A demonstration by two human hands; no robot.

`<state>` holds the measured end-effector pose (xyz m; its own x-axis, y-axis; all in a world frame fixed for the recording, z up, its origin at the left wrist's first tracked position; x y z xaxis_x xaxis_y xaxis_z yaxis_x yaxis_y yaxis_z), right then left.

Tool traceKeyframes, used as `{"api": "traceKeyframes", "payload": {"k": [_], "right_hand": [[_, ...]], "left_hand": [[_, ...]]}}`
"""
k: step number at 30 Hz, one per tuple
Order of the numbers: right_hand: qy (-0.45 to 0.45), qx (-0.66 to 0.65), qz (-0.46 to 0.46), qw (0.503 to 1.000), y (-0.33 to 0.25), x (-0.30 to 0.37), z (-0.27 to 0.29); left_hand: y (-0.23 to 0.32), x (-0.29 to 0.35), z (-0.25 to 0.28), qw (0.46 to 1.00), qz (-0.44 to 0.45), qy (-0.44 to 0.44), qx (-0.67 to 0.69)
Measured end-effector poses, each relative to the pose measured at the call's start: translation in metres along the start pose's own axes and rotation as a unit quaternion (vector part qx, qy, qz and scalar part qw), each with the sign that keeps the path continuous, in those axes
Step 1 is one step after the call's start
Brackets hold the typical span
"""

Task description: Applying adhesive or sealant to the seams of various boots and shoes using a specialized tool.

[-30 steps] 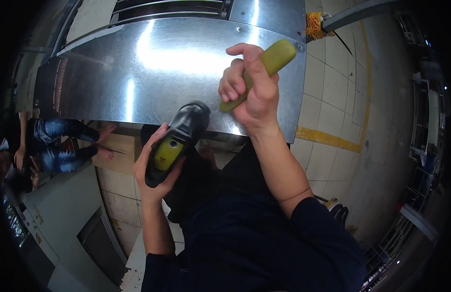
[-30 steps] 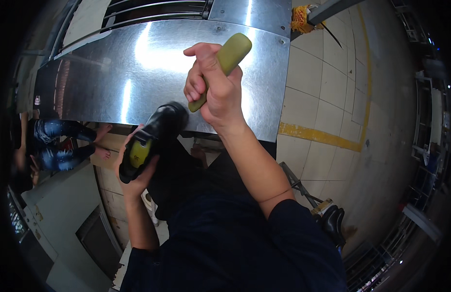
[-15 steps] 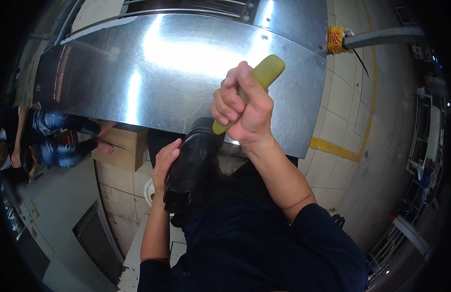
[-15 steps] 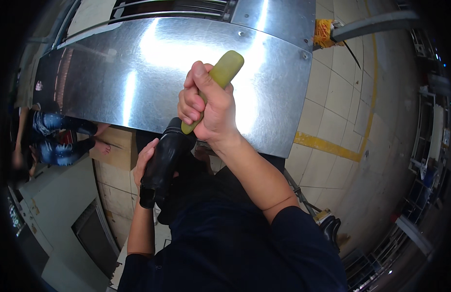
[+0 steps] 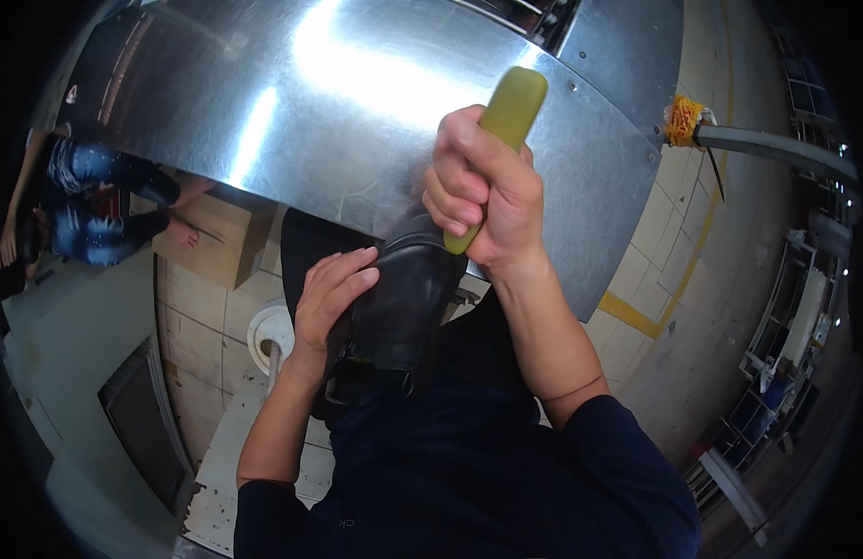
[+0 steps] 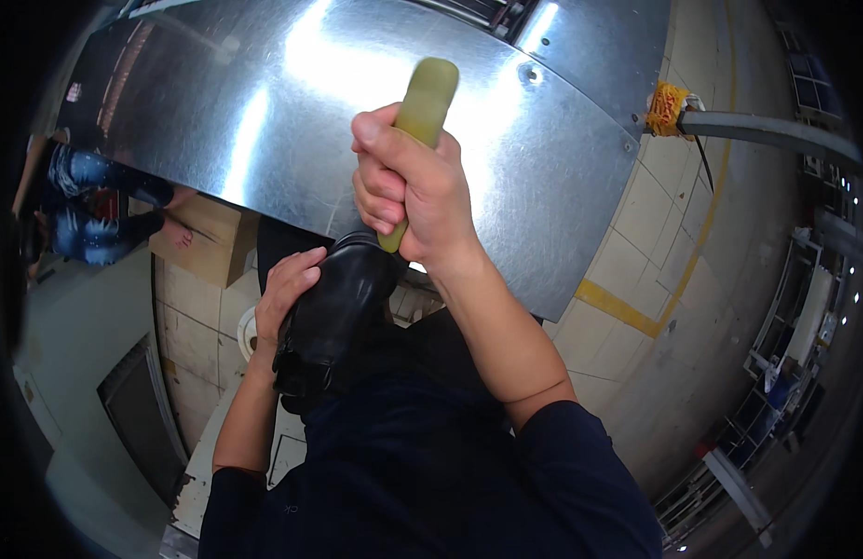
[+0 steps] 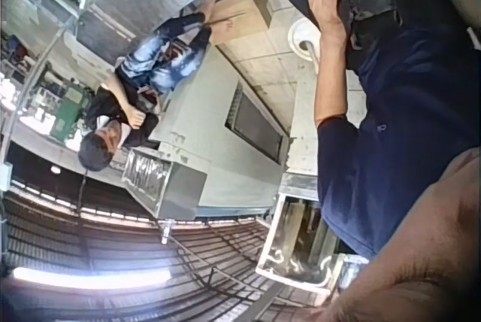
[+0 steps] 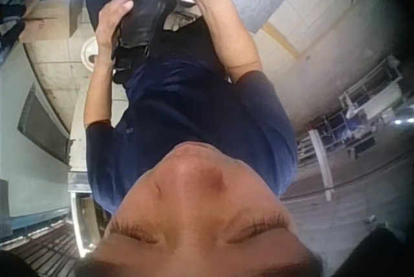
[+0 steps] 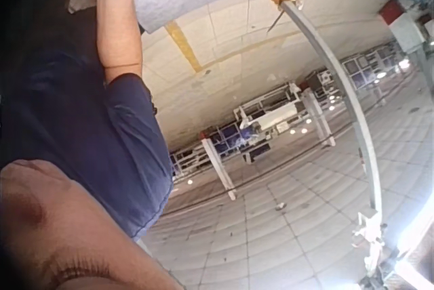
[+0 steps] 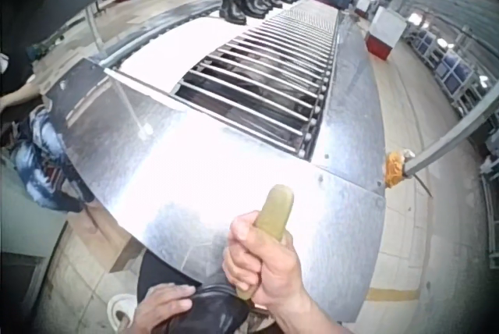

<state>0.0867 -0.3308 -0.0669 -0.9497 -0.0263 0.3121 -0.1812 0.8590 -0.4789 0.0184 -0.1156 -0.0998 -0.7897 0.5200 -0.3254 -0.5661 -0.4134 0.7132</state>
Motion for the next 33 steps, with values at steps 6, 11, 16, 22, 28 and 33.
{"api": "traceKeyframes", "payload": {"k": [6, 11, 16, 22, 28, 33], "right_hand": [[-0.074, 0.331, 0.117, 0.933, 0.013, 0.006, -0.029], [0.040, 0.219, 0.078, 0.972, 0.005, 0.011, -0.016], [0.050, -0.014, 0.149, 0.987, -0.023, 0.049, 0.017], [0.036, -0.082, 0.164, 0.982, -0.007, 0.052, 0.028], [0.034, -0.022, 0.141, 0.989, -0.011, 0.047, 0.012], [0.033, 0.186, 0.266, 0.945, -0.003, 0.044, 0.012]], "left_hand": [[0.006, -0.007, 0.004, 0.999, -0.027, -0.028, -0.023], [0.002, -0.004, 0.003, 0.999, 0.006, -0.029, -0.014], [-0.002, 0.005, -0.001, 0.997, -0.017, -0.074, 0.012], [-0.009, 0.016, -0.005, 0.991, 0.061, -0.085, 0.081], [-0.009, 0.010, -0.002, 0.989, 0.096, -0.089, 0.075], [0.004, -0.006, 0.008, 0.987, 0.089, -0.131, 0.012]]}}
Point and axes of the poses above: each hand's wrist, its own x-axis away from the middle knuckle, its own z-axis out of the back of the hand, y = z × x, the point moved 5 cm from there along -x, towards the middle knuckle, and after that the axes turned 12 degrees about -x, right-handed, at the moved point
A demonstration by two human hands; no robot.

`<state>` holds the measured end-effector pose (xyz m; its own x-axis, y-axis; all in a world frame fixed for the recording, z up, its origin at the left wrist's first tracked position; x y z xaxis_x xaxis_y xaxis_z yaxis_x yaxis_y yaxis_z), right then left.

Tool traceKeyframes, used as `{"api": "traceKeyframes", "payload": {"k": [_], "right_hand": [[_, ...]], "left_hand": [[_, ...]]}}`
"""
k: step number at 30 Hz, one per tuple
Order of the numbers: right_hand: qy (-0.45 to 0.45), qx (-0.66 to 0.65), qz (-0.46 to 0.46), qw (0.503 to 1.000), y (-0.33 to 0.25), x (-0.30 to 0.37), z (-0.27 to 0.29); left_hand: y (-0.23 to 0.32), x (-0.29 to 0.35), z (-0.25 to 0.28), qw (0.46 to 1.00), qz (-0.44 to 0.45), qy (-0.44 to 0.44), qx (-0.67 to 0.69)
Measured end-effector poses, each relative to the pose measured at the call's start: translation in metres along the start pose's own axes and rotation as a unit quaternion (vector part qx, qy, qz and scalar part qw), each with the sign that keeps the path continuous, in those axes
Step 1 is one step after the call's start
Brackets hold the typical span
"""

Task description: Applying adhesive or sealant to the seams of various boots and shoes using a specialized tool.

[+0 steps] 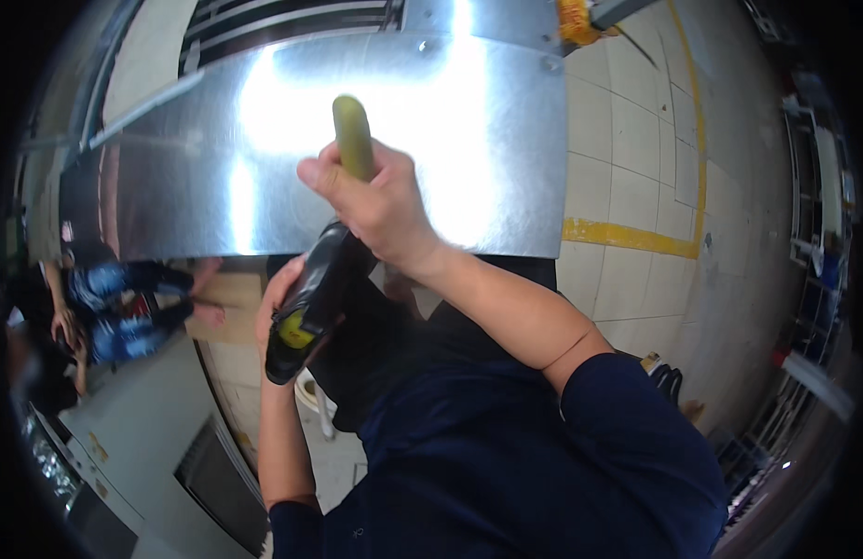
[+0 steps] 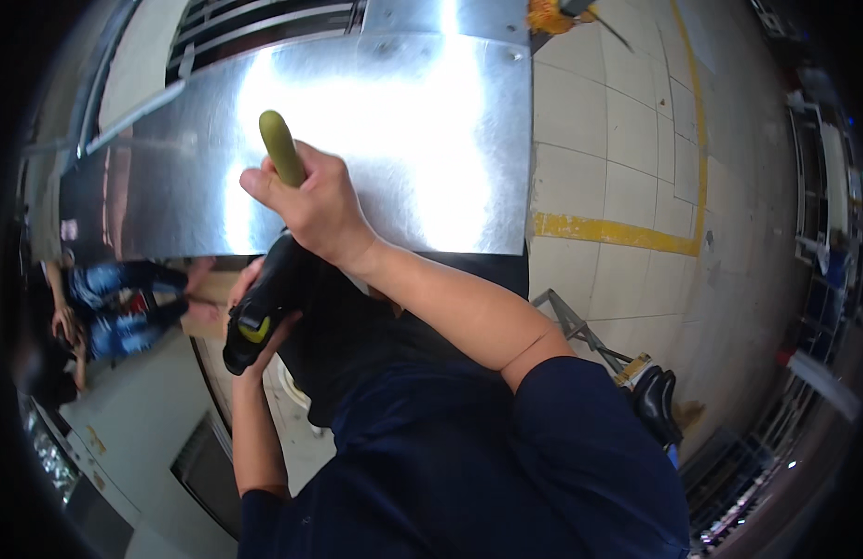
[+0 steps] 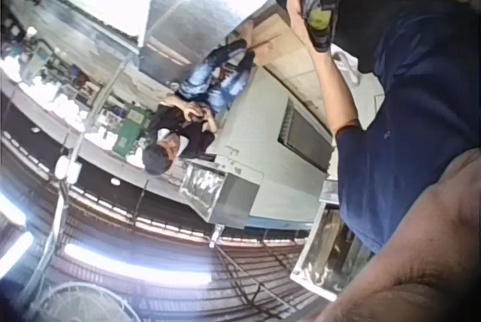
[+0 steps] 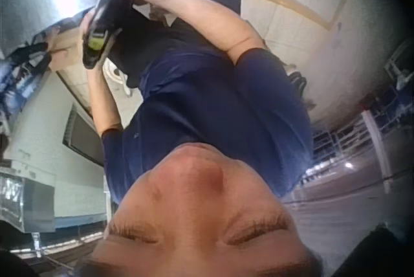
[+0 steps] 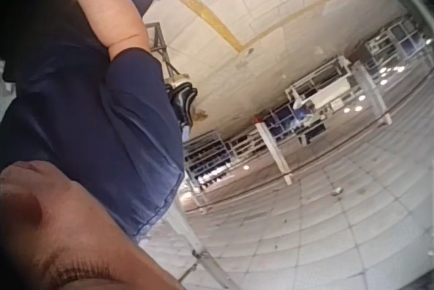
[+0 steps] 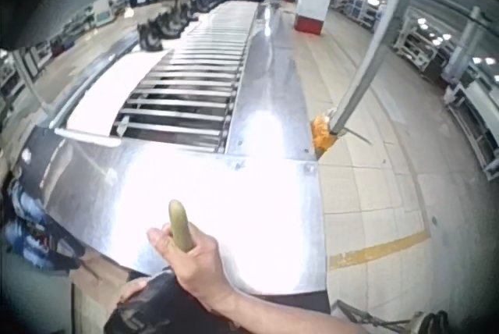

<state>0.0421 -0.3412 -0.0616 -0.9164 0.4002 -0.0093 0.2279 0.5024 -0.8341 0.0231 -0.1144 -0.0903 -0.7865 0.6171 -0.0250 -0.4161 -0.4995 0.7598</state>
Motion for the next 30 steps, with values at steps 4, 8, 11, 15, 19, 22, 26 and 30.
{"api": "traceKeyframes", "payload": {"k": [4, 8, 11, 15, 19, 22, 26, 30], "right_hand": [[0.015, -0.134, -0.156, 0.978, -0.009, 0.001, 0.025], [0.023, -0.122, 0.053, 0.991, -0.085, 0.007, 0.059], [0.029, 0.109, 0.165, 0.980, -0.128, 0.018, 0.088], [0.026, 0.067, 0.114, 0.991, -0.126, 0.041, 0.107], [0.059, -0.018, 0.085, 0.994, -0.106, 0.045, 0.124], [0.103, -0.152, 0.060, 0.981, -0.091, 0.037, 0.132], [0.156, -0.261, 0.050, 0.951, -0.071, 0.019, 0.128], [0.149, -0.211, 0.019, 0.966, -0.069, 0.013, 0.122]], "left_hand": [[0.044, -0.027, 0.018, 0.996, -0.035, -0.015, -0.076], [0.112, -0.056, 0.022, 0.948, -0.255, -0.020, -0.190], [0.143, -0.072, 0.014, 0.915, -0.293, -0.005, -0.277], [0.139, -0.083, -0.013, 0.930, -0.246, -0.044, -0.269], [0.140, -0.084, -0.023, 0.943, -0.229, -0.027, -0.240], [0.133, -0.083, -0.027, 0.949, -0.231, -0.011, -0.212], [0.112, -0.081, -0.029, 0.945, -0.242, 0.033, -0.218], [0.110, -0.079, -0.032, 0.948, -0.255, 0.047, -0.186]]}}
Point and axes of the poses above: each hand's wrist, its own x-axis away from the middle knuckle, its own z-axis out of the back of the hand, y = z × x, the point moved 5 cm from there along -x, towards the middle knuckle, and after that the axes turned 12 degrees about -x, right-handed, at the moved point
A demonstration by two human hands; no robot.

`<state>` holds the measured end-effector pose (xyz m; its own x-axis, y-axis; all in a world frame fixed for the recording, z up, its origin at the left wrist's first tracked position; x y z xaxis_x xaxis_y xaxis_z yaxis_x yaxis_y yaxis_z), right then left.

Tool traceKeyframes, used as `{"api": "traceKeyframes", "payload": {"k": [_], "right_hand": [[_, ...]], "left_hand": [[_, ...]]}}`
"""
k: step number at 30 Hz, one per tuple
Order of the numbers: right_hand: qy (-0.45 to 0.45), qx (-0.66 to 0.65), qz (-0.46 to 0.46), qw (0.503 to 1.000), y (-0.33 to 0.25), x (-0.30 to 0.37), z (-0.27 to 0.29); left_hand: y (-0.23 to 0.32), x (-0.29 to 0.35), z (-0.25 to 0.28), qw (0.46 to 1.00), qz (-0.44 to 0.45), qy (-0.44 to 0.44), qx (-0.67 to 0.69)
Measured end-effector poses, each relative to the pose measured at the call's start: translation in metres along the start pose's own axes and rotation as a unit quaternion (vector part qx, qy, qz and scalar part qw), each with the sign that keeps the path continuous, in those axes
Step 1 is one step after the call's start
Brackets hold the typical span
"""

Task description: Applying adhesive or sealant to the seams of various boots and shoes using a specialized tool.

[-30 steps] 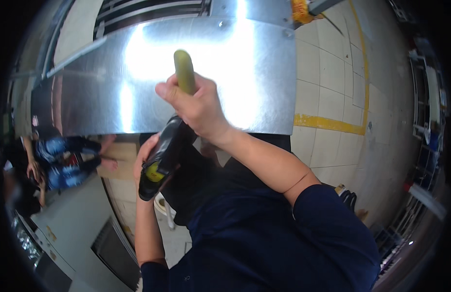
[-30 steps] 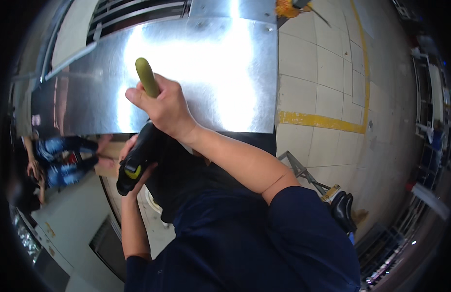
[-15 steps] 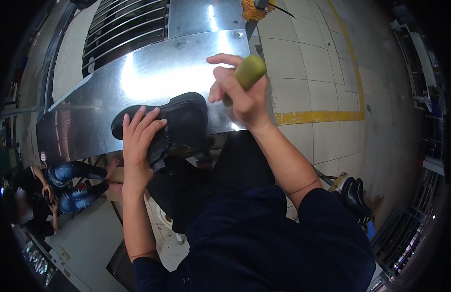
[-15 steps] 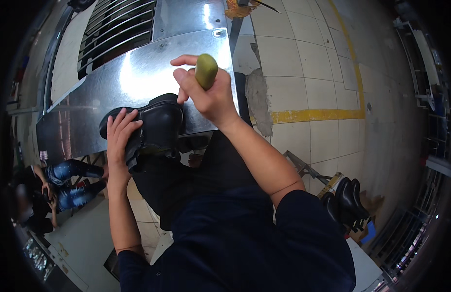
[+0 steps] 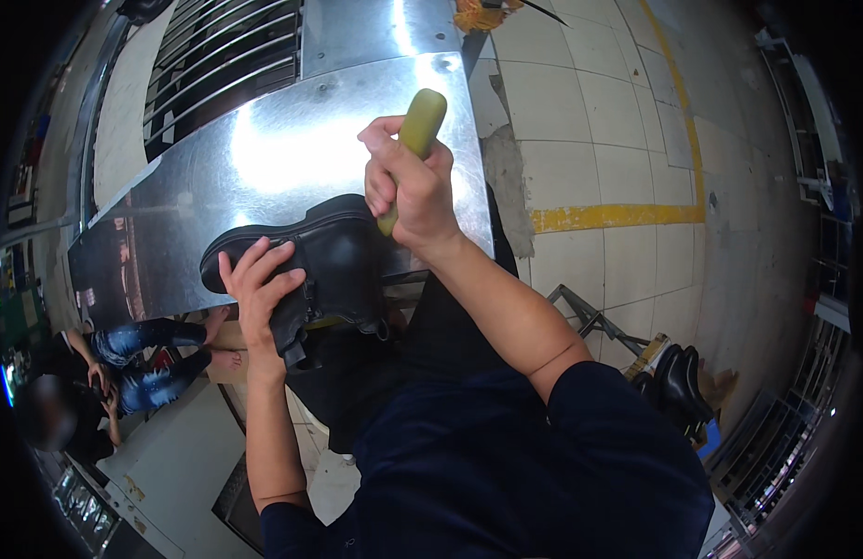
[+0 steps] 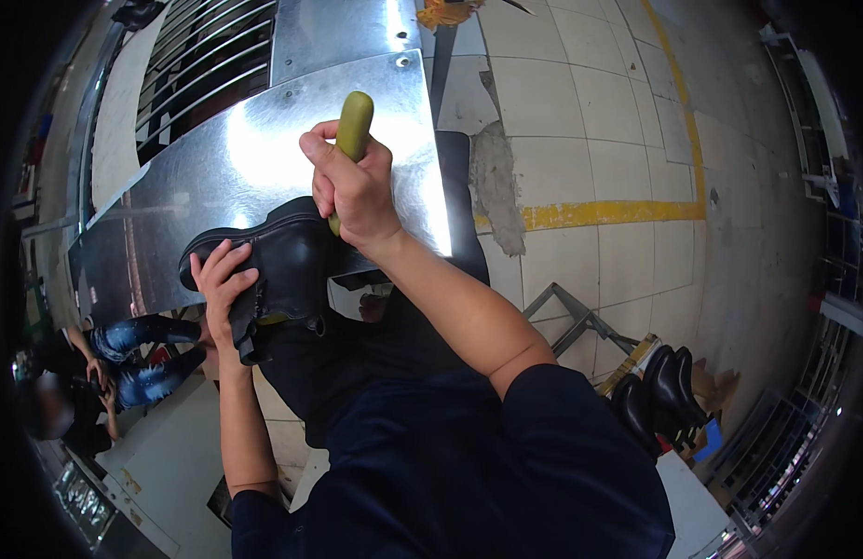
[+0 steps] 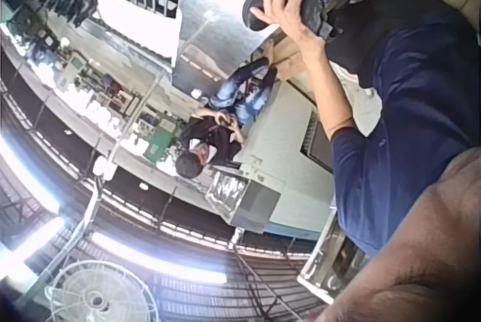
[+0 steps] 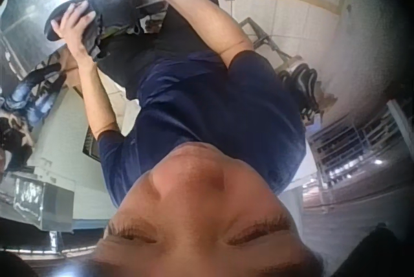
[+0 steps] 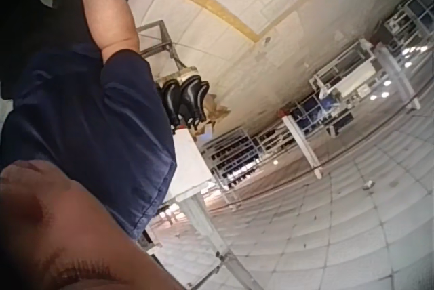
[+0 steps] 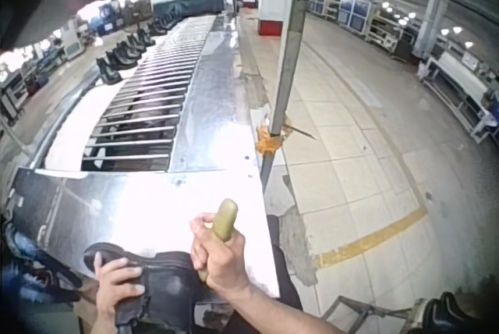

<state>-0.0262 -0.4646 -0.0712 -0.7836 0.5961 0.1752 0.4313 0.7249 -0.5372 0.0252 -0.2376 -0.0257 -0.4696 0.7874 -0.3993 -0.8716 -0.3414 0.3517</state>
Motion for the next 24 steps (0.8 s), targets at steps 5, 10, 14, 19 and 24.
{"api": "traceKeyframes", "payload": {"k": [5, 10, 14, 19, 24], "right_hand": [[-0.087, 0.080, -0.042, 0.992, 0.003, -0.016, -0.037], [-0.149, 0.173, -0.095, 0.969, 0.011, -0.019, -0.056], [-0.197, 0.285, -0.057, 0.936, 0.022, -0.020, -0.070], [-0.205, 0.261, -0.128, 0.935, 0.053, -0.019, -0.096], [-0.249, 0.363, -0.167, 0.882, 0.084, -0.018, -0.112]], "left_hand": [[-0.001, 0.003, -0.002, 1.000, -0.014, 0.025, 0.008], [0.002, -0.002, 0.005, 0.999, 0.012, 0.014, 0.036], [-0.004, 0.002, 0.008, 1.000, -0.003, 0.016, 0.025], [-0.006, 0.013, 0.004, 0.999, -0.018, 0.030, 0.026], [-0.008, 0.019, 0.000, 0.997, -0.033, 0.050, 0.047]]}}
Point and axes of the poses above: each hand's wrist, its own x-axis away from the middle knuckle, its own z-axis out of the back of the hand, y = z × x, the point moved 5 cm from there along -x, towards the middle knuckle, and after that the axes turned 12 degrees about -x, right-handed, at the moved point
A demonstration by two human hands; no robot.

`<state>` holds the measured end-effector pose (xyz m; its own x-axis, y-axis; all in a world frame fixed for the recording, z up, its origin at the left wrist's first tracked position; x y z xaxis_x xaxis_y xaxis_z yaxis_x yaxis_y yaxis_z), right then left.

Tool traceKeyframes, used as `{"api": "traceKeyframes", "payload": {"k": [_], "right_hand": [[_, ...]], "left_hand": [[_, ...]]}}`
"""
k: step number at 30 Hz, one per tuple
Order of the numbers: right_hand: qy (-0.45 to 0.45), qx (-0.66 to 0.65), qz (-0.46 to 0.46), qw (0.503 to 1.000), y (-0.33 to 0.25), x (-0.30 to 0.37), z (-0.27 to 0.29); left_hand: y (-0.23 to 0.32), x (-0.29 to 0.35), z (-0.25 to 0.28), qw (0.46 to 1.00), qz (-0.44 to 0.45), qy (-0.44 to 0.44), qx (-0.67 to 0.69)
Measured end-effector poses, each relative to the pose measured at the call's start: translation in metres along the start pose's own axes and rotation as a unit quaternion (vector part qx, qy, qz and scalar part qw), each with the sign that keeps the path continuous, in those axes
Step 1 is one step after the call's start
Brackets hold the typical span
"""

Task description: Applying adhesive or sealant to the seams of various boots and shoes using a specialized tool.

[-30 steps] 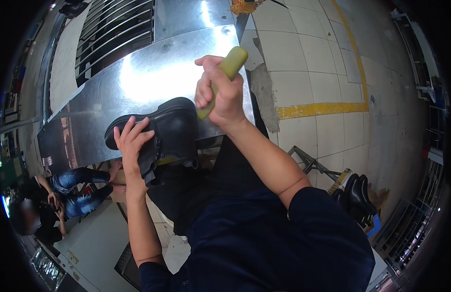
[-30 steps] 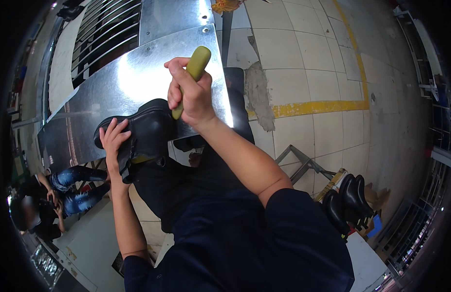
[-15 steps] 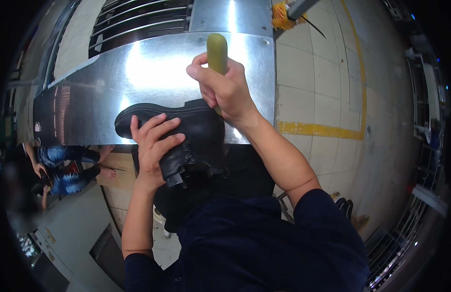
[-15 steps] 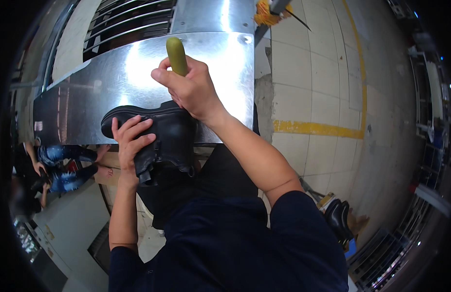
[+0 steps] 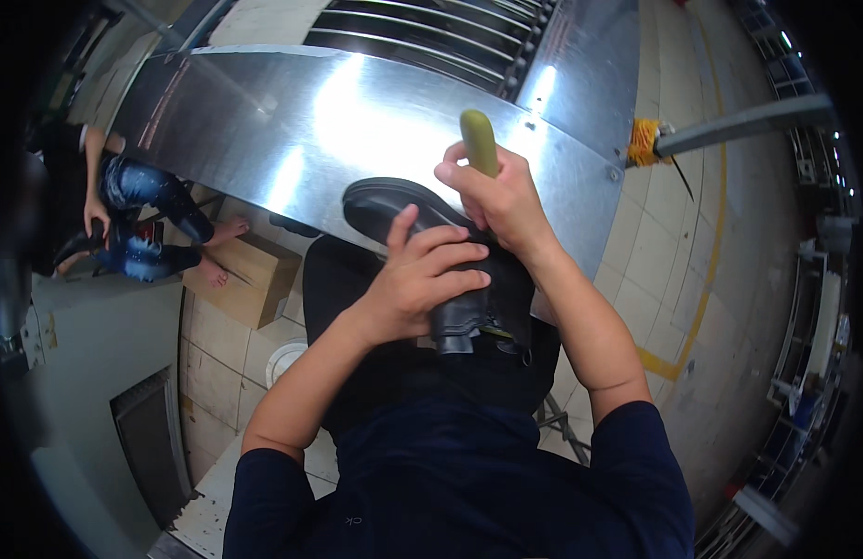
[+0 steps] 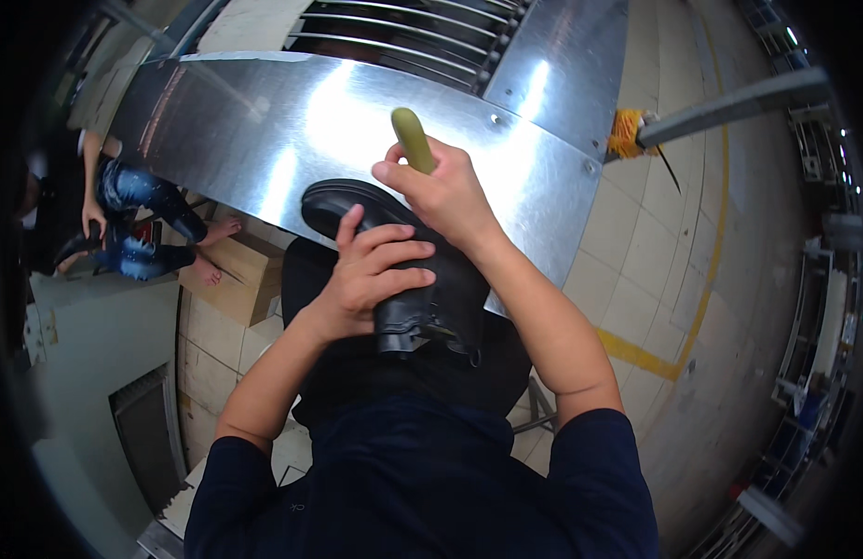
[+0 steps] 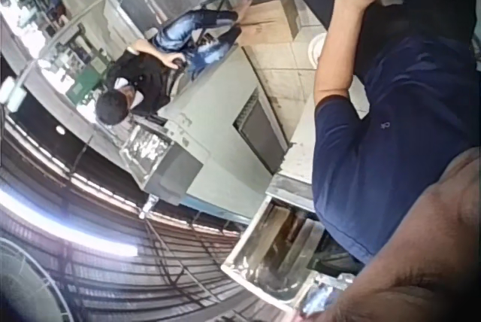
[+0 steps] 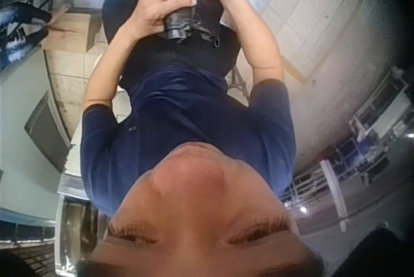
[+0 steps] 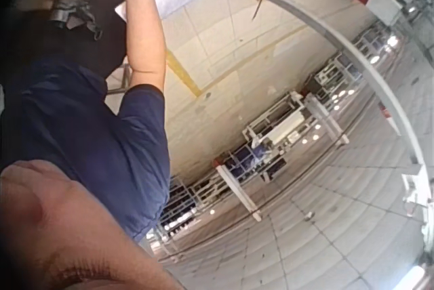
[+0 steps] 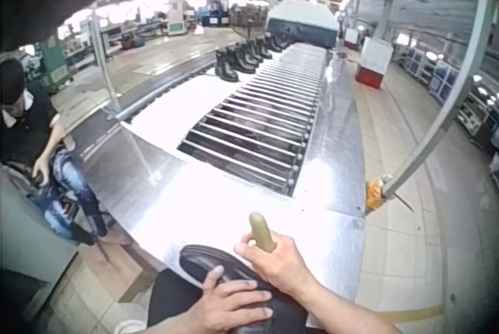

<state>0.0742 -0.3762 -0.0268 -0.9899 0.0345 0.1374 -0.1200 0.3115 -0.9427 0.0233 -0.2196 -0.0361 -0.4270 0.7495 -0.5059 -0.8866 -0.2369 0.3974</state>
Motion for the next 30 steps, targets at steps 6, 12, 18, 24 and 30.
{"api": "traceKeyframes", "payload": {"k": [6, 12, 18, 24, 30], "right_hand": [[0.004, -0.043, 0.008, 0.999, 0.011, -0.008, 0.001], [0.191, -0.131, 0.316, 0.920, -0.034, -0.001, 0.061], [0.263, -0.100, 0.355, 0.891, -0.058, 0.034, 0.113], [0.226, -0.189, 0.344, 0.891, -0.020, 0.032, 0.094], [0.211, -0.278, 0.316, 0.882, -0.003, 0.017, 0.087]], "left_hand": [[0.000, 0.002, 0.003, 1.000, 0.010, 0.007, 0.010], [-0.003, -0.031, 0.020, 0.991, 0.020, -0.081, -0.103], [-0.033, -0.057, 0.010, 0.961, 0.273, 0.030, -0.009], [-0.039, -0.019, -0.043, 0.767, 0.460, 0.184, 0.408], [-0.034, -0.002, -0.078, 0.712, 0.424, 0.120, 0.547]]}}
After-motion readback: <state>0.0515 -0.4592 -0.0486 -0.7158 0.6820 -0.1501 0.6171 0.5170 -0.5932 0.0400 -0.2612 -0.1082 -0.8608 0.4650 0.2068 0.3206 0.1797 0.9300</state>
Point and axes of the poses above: each hand's wrist, its own x-axis away from the middle knuckle, its own z-axis out of the back of the hand, y = z × x, the point moved 5 cm from there along -x, towards the middle knuckle, and after that the axes turned 12 degrees about -x, right-handed, at the moved point
